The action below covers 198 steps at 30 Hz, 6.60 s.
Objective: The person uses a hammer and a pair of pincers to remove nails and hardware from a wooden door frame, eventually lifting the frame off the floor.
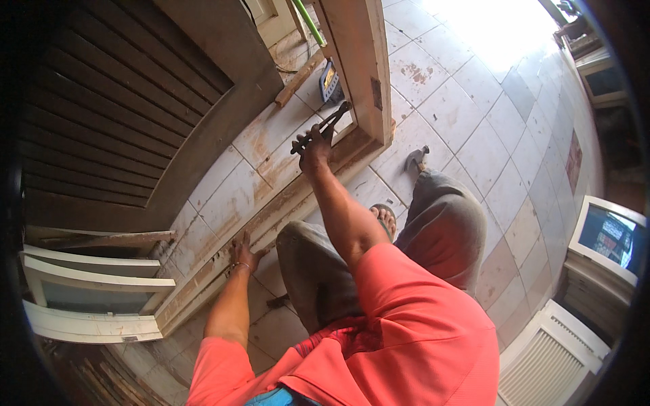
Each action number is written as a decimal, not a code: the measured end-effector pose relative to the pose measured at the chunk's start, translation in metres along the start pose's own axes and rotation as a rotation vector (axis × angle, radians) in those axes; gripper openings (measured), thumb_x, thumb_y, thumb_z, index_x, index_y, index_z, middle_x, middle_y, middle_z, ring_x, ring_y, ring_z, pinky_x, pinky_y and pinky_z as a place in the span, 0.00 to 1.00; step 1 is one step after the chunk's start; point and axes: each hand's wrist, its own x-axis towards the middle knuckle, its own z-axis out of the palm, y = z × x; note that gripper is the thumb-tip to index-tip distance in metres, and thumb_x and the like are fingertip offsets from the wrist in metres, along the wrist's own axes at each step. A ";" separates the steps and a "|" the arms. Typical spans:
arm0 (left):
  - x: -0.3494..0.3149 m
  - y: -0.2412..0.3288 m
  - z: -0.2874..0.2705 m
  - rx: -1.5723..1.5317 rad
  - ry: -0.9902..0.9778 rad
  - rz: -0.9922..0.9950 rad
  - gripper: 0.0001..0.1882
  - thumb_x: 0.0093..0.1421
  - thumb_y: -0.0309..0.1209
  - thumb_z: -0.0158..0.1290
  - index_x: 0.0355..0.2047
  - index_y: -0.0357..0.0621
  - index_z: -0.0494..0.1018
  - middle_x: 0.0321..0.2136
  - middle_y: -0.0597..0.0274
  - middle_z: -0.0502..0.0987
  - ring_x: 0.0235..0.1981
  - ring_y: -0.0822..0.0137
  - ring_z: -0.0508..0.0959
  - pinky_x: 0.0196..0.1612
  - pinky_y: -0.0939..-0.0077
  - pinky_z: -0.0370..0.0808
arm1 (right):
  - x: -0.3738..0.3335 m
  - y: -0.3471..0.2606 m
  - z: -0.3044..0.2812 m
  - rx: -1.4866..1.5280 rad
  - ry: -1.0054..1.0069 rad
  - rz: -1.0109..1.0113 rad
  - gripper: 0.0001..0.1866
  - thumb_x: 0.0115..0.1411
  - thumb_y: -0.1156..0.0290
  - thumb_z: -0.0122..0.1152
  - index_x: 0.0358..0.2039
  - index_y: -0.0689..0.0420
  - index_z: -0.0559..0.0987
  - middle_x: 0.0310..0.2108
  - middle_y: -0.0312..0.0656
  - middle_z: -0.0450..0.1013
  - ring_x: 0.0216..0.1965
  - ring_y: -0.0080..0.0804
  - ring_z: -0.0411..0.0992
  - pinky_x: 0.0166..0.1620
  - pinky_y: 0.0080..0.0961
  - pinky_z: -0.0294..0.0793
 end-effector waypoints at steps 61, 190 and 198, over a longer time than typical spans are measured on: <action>-0.239 0.300 -0.360 -0.157 0.857 1.487 0.14 0.56 0.41 0.53 0.31 0.43 0.75 0.28 0.55 0.76 0.32 0.54 0.78 0.40 0.57 0.74 | -0.108 -0.311 0.099 -0.890 -0.966 -0.757 0.15 0.66 0.62 0.55 0.44 0.60 0.76 0.41 0.41 0.74 0.44 0.34 0.72 0.48 0.28 0.71; -0.508 -0.047 -0.077 -1.392 0.261 -0.270 0.23 0.62 0.48 0.49 0.17 0.45 0.71 0.17 0.58 0.75 0.21 0.61 0.76 0.29 0.64 0.72 | -0.391 -0.517 0.040 -2.036 -0.525 0.073 0.31 0.56 0.52 0.66 0.51 0.64 0.77 0.27 0.42 0.79 0.22 0.28 0.75 0.27 0.28 0.75; -0.547 -0.052 -0.012 -1.026 0.243 -0.068 0.09 0.58 0.35 0.50 0.27 0.44 0.73 0.23 0.51 0.77 0.25 0.53 0.79 0.32 0.56 0.76 | -0.390 -0.521 0.053 -1.926 -0.459 0.262 0.30 0.56 0.57 0.68 0.54 0.63 0.74 0.17 0.34 0.71 0.15 0.20 0.64 0.18 0.23 0.65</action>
